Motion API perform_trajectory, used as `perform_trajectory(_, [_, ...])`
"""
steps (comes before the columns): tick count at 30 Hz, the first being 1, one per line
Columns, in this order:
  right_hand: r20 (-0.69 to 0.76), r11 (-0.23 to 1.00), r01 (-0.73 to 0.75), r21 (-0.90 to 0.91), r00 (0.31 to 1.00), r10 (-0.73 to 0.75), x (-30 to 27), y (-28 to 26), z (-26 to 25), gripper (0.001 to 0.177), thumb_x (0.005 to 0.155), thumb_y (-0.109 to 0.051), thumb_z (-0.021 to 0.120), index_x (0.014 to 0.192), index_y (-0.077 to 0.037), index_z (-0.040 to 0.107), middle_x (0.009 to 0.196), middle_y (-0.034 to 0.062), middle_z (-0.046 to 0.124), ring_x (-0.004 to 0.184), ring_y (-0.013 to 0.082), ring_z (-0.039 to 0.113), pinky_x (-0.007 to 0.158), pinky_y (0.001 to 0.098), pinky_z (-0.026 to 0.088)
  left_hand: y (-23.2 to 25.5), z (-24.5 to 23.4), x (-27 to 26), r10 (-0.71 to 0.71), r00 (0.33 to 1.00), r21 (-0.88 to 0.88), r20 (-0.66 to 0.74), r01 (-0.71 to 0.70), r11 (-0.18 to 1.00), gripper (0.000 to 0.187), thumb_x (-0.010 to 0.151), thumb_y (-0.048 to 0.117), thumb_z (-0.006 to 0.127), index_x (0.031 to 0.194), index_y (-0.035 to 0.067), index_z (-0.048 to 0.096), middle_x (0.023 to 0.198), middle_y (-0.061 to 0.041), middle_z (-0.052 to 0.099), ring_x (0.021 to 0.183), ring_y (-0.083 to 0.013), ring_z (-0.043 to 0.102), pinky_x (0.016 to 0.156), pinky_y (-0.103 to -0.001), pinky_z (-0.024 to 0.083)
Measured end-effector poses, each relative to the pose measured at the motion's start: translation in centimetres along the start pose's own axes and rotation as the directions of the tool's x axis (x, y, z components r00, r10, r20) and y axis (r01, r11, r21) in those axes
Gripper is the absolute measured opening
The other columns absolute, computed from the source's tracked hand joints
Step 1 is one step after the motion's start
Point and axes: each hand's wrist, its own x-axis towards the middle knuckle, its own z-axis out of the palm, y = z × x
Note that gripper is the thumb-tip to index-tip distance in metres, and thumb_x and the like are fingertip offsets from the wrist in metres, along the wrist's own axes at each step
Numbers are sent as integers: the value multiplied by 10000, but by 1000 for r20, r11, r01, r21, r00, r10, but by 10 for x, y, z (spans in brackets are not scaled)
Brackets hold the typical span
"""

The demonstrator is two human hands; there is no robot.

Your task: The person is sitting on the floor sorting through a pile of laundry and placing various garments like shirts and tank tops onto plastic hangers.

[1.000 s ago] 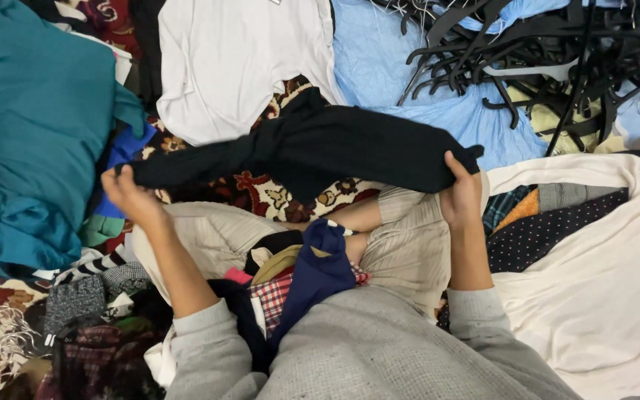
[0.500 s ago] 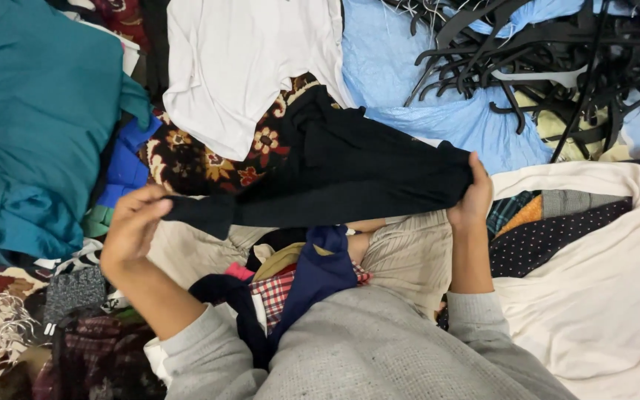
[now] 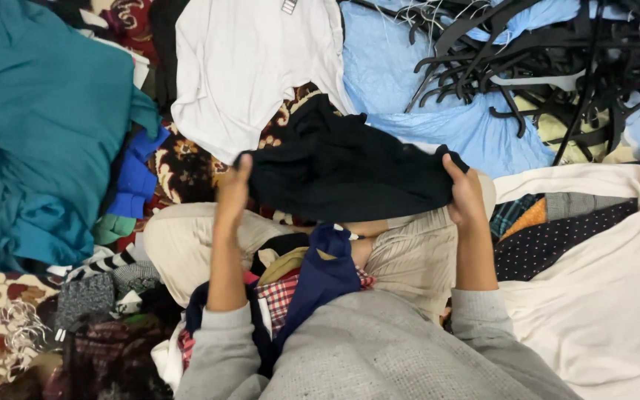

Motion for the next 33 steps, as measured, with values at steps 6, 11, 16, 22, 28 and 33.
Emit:
perform_trajectory(6, [259, 947, -13, -320, 961, 100, 13, -20, -38, 503, 1039, -358, 719, 1277, 76, 628, 1250, 324, 621, 1141, 397, 637, 886, 560, 538, 35, -101, -76, 371, 865, 51, -338, -377, 925, 378, 987, 401, 774, 1060, 32, 738, 881, -124, 657, 839, -228, 603, 776, -386, 508])
perform_trajectory(11, [336, 991, 102, 90, 933, -127, 28, -68, -6, 253, 949, -208, 815, 1082, -18, 714, 1006, 190, 725, 933, 296, 772, 794, 449, 646, 79, -140, -102, 173, 901, -597, -397, -397, 697, 289, 949, 274, 839, 1004, 137, 589, 908, -88, 685, 735, -215, 757, 522, -342, 602])
perform_trajectory(16, [434, 928, 373, -23, 840, -326, 41, -132, 106, 246, 1001, -252, 734, 1097, -30, 693, 1009, 76, 698, 907, 165, 683, 851, 330, 583, 134, -138, -65, 523, 773, -691, -358, -596, 408, 63, 1017, 180, 670, 1051, 127, 662, 1140, -62, 690, 1096, -166, 672, 1069, -361, 547])
perform_trajectory(22, [559, 767, 616, 176, 579, -593, 16, -209, 178, 417, 1048, -366, 605, 1310, -42, 601, 1211, 68, 674, 1054, 169, 664, 971, 312, 550, 207, -143, -139, 793, 458, -598, -402, -787, 151, 213, 1071, 281, 577, 1195, 113, 617, 1268, -4, 662, 1202, -108, 617, 1176, -276, 486])
perform_trajectory(28, [506, 750, 472, 464, 554, -661, -13, -207, 178, 326, 1077, -230, 602, 1336, -31, 596, 1233, 89, 699, 1071, 195, 697, 976, 345, 570, 142, -135, -189, 721, 447, -556, -529, -825, 104, 361, 924, 135, 515, 1272, 151, 604, 1237, 5, 651, 1108, -121, 591, 1114, -290, 480])
perform_trajectory(33, [416, 814, 343, 469, 727, -546, -31, -154, 149, 253, 1037, -126, 617, 1241, 24, 614, 1168, 86, 697, 1013, 136, 684, 960, 262, 549, 72, -129, -228, 705, 607, -616, -366, -726, 306, 641, 621, 211, 702, 1210, 29, 526, 1056, -70, 666, 847, -135, 613, 867, -212, 497])
